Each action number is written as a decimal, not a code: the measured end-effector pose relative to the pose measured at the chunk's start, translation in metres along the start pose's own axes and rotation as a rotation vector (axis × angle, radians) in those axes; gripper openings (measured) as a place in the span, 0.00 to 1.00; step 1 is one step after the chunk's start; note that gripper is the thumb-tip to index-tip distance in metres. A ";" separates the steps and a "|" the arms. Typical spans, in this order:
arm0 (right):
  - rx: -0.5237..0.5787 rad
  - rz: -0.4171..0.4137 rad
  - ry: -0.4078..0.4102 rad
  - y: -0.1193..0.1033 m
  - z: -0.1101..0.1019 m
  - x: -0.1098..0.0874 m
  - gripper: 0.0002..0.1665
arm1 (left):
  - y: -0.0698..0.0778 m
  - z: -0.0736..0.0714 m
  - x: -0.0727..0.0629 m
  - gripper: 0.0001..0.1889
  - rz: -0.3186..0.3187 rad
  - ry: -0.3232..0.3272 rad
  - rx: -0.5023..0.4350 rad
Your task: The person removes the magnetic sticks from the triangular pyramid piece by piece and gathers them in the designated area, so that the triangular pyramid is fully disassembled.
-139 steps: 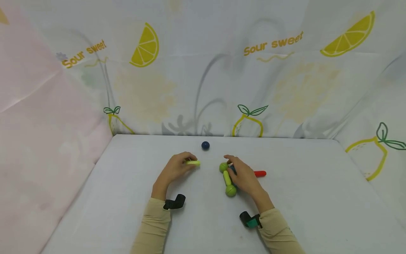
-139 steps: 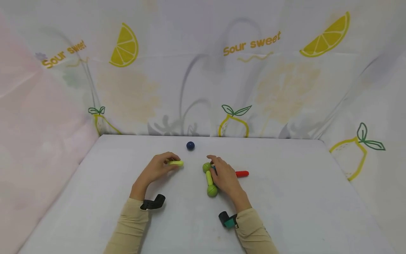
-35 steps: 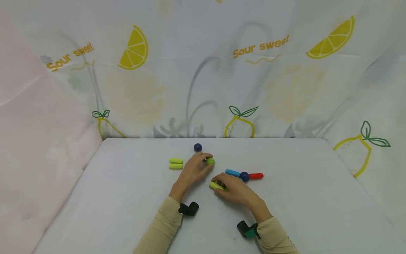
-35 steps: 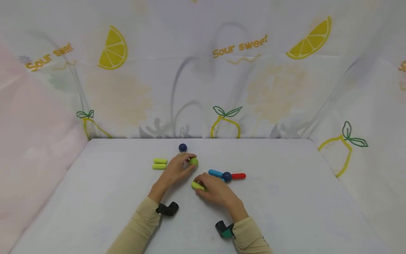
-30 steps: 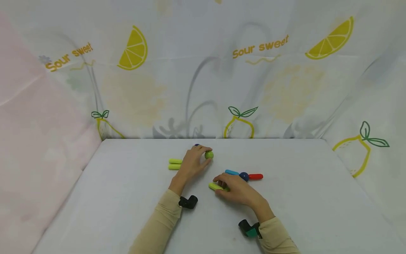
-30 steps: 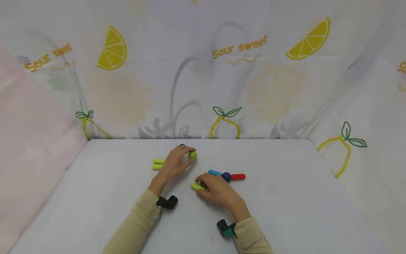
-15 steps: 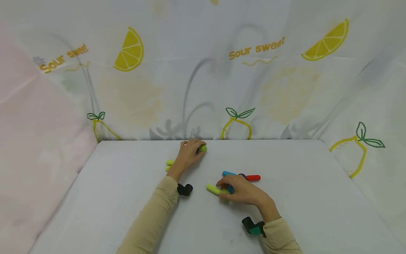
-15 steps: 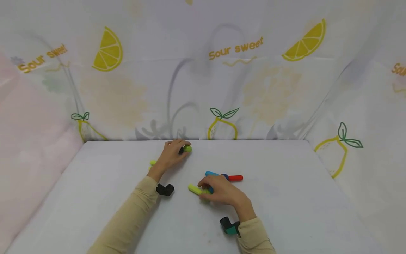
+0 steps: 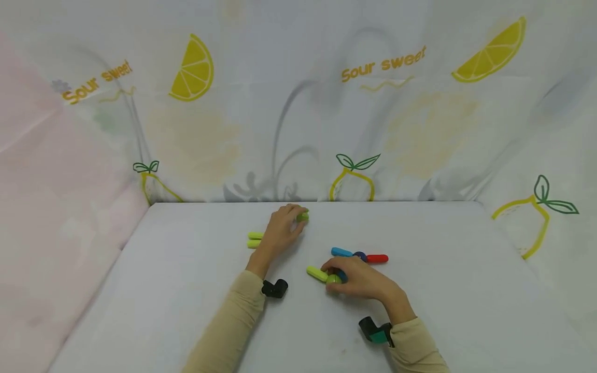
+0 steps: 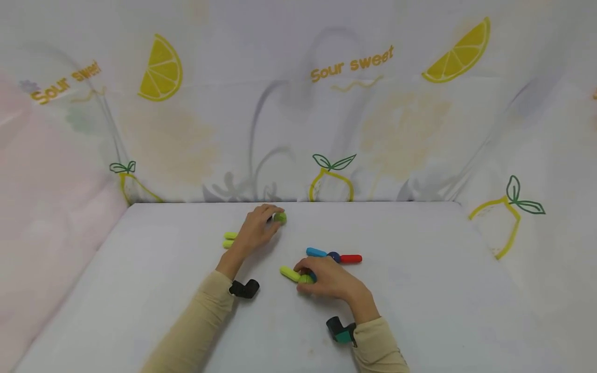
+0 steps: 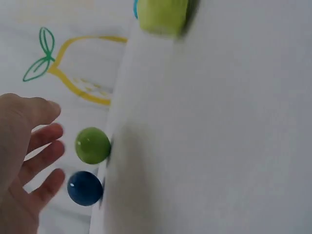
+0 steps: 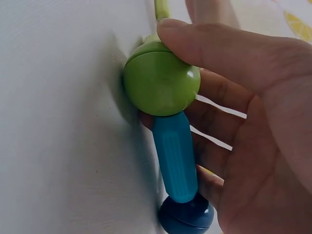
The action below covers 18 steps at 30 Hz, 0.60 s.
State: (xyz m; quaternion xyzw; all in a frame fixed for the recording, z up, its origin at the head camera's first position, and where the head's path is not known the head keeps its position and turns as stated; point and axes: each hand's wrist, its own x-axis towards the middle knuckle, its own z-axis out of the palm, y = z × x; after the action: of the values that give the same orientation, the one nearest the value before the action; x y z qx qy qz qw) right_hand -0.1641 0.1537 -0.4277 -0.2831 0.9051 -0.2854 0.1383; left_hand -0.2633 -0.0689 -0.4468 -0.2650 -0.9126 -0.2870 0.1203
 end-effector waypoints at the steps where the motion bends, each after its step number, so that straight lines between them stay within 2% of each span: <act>1: -0.002 0.001 0.001 0.000 0.000 0.000 0.21 | 0.005 -0.001 -0.005 0.15 0.014 -0.034 -0.058; 3: -0.006 -0.004 0.011 0.001 0.000 0.002 0.21 | 0.014 -0.004 -0.017 0.11 0.042 -0.158 -0.163; 5: -0.005 -0.012 0.027 0.002 0.001 0.002 0.22 | 0.022 -0.005 -0.028 0.11 0.040 -0.333 -0.257; 6: -0.007 -0.020 0.039 0.003 0.001 0.003 0.22 | 0.025 -0.005 -0.032 0.11 0.038 -0.410 -0.277; 8: -0.001 -0.025 0.057 0.003 0.002 0.003 0.22 | 0.031 -0.006 -0.040 0.12 0.029 -0.512 -0.298; 10: 0.004 -0.033 0.067 0.003 0.003 0.003 0.21 | 0.034 -0.007 -0.045 0.13 0.018 -0.552 -0.301; 13: 0.000 -0.044 0.084 0.004 0.005 0.005 0.17 | 0.036 -0.010 -0.051 0.12 0.023 -0.555 -0.290; 18: 0.005 -0.081 0.107 0.005 0.010 0.009 0.13 | 0.033 -0.019 -0.057 0.06 0.049 -0.596 -0.300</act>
State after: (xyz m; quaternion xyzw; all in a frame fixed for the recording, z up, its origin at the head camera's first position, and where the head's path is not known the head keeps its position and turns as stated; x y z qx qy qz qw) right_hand -0.1694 0.1472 -0.4392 -0.3033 0.8983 -0.3079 0.0788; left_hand -0.1966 -0.0805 -0.4369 -0.3741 -0.8486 -0.3250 -0.1852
